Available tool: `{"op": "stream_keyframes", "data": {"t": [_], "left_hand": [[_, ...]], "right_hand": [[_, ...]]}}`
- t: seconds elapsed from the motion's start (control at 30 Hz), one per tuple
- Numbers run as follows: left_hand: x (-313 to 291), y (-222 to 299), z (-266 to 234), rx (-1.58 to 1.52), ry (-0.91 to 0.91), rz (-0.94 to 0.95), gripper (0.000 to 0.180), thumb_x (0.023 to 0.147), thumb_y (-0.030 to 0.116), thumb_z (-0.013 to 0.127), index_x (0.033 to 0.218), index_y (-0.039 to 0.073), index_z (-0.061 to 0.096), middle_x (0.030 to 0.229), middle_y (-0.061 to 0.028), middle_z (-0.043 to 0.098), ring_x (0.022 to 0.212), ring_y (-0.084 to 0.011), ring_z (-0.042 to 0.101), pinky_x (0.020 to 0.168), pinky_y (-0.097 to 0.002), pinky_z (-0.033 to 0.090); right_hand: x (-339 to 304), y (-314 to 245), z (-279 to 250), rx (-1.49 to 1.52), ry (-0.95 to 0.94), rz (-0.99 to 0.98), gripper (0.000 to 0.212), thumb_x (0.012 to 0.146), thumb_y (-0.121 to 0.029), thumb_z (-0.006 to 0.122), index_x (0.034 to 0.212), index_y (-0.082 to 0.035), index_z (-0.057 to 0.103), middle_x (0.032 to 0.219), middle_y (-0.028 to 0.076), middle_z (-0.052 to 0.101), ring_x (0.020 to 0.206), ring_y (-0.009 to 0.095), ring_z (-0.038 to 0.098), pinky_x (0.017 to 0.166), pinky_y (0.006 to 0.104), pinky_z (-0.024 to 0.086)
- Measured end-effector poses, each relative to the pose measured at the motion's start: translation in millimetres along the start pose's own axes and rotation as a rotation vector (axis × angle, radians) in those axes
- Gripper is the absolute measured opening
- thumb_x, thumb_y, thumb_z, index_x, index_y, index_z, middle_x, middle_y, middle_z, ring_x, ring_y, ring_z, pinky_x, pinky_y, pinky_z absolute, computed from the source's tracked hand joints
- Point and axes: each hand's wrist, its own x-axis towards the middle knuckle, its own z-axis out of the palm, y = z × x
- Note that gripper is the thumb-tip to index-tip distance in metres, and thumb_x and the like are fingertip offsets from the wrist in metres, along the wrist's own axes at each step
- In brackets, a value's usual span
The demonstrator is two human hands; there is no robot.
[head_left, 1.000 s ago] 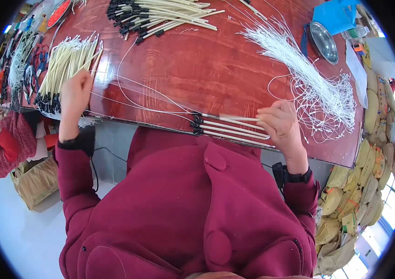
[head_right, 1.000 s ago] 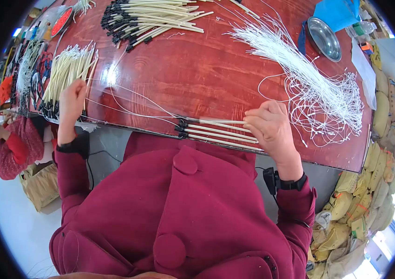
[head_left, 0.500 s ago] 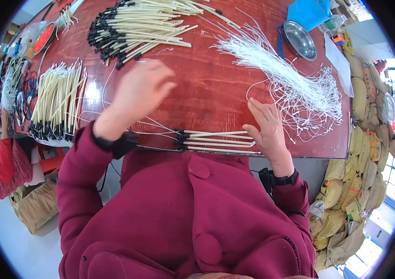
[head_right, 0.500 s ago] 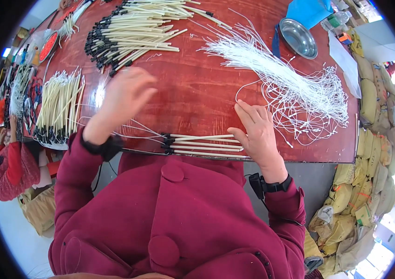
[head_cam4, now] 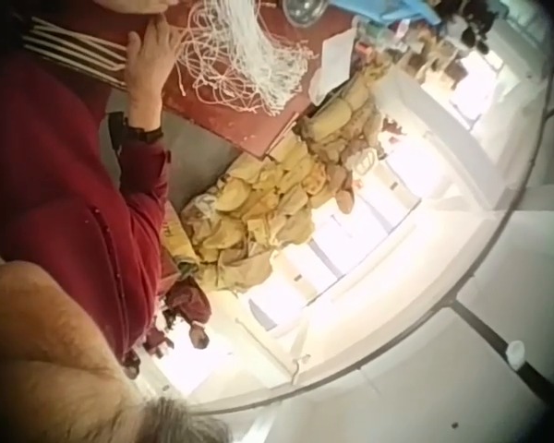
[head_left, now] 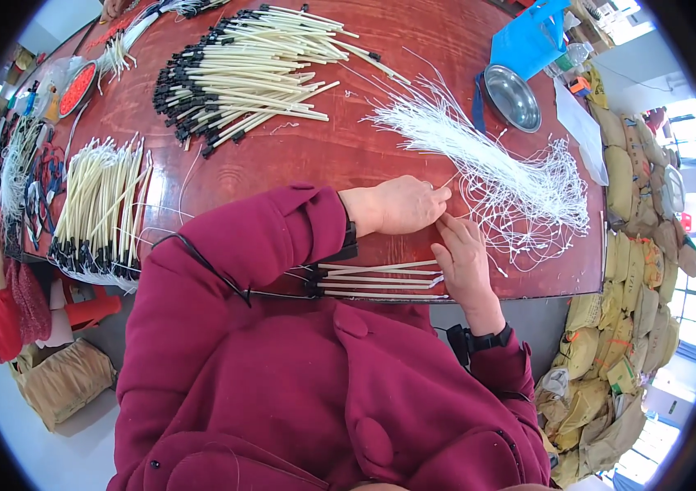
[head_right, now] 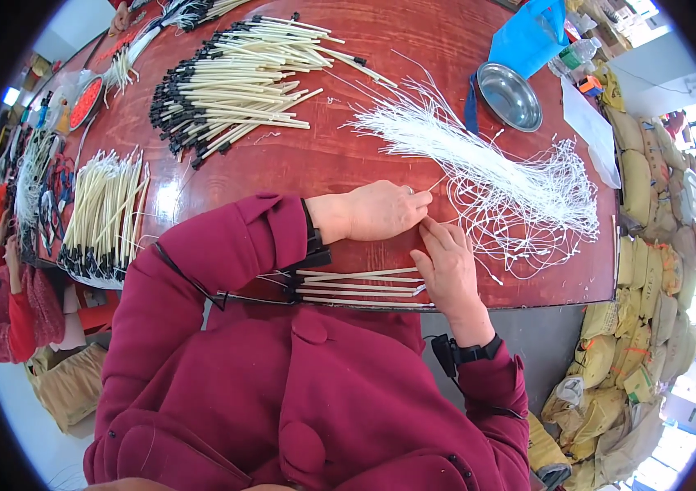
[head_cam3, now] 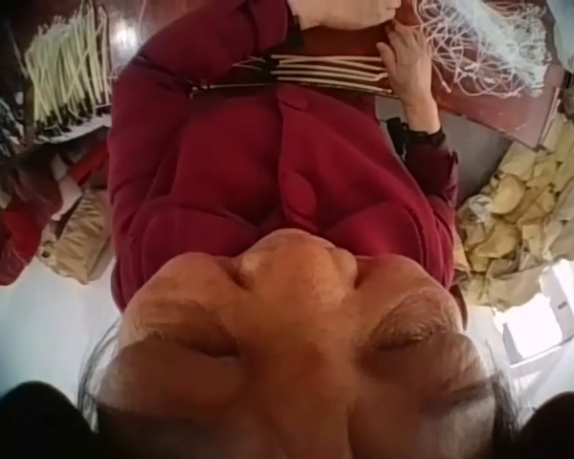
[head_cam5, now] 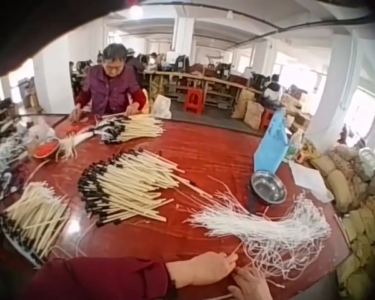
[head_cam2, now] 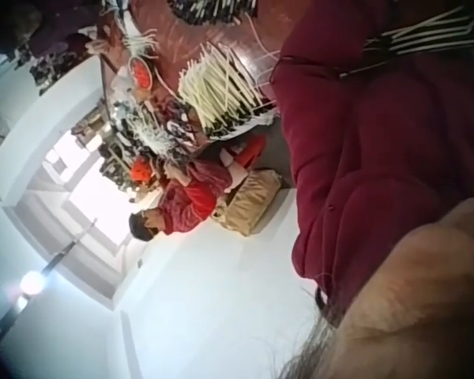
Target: Attach white synthetic bristles to wooden sticks to create brush-like objects.
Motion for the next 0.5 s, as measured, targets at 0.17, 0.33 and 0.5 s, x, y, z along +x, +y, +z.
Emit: {"op": "stream_keyframes", "data": {"t": [0.17,0.33,0.5], "left_hand": [[-3,11,8,-0.083,-0.023,-0.078,0.013,0.092,0.011,0.057,0.098,0.0,0.06,0.103,-0.0167,0.062,0.081,-0.0335,0.071,0.064,-0.0444,0.058],[-7,17,-9,-0.161,-0.118,-0.16,0.016,0.094,0.015,0.059,0.103,0.002,0.057,0.095,-0.0159,0.064,0.079,-0.037,0.07,0.064,-0.0481,0.056],[-45,11,-27,-0.196,0.013,-0.275,0.015,0.096,0.019,0.06,0.102,0.006,0.059,0.089,-0.0139,0.067,0.082,-0.0379,0.069,0.07,-0.049,0.055]], "right_hand": [[-1,-4,1,0.03,0.001,0.044,0.039,0.092,-0.016,0.065,0.123,0.007,0.067,0.132,0.016,0.064,0.117,0.035,0.056,0.102,0.0446,0.045],[-1,-4,0,0.023,-0.031,0.061,0.039,0.092,-0.016,0.065,0.125,0.006,0.067,0.133,0.015,0.064,0.116,0.034,0.057,0.101,0.0439,0.045],[-1,-10,-2,0.032,-0.012,0.073,0.04,0.093,-0.018,0.066,0.125,0.005,0.068,0.135,0.014,0.065,0.114,0.033,0.058,0.101,0.0432,0.045]]}}
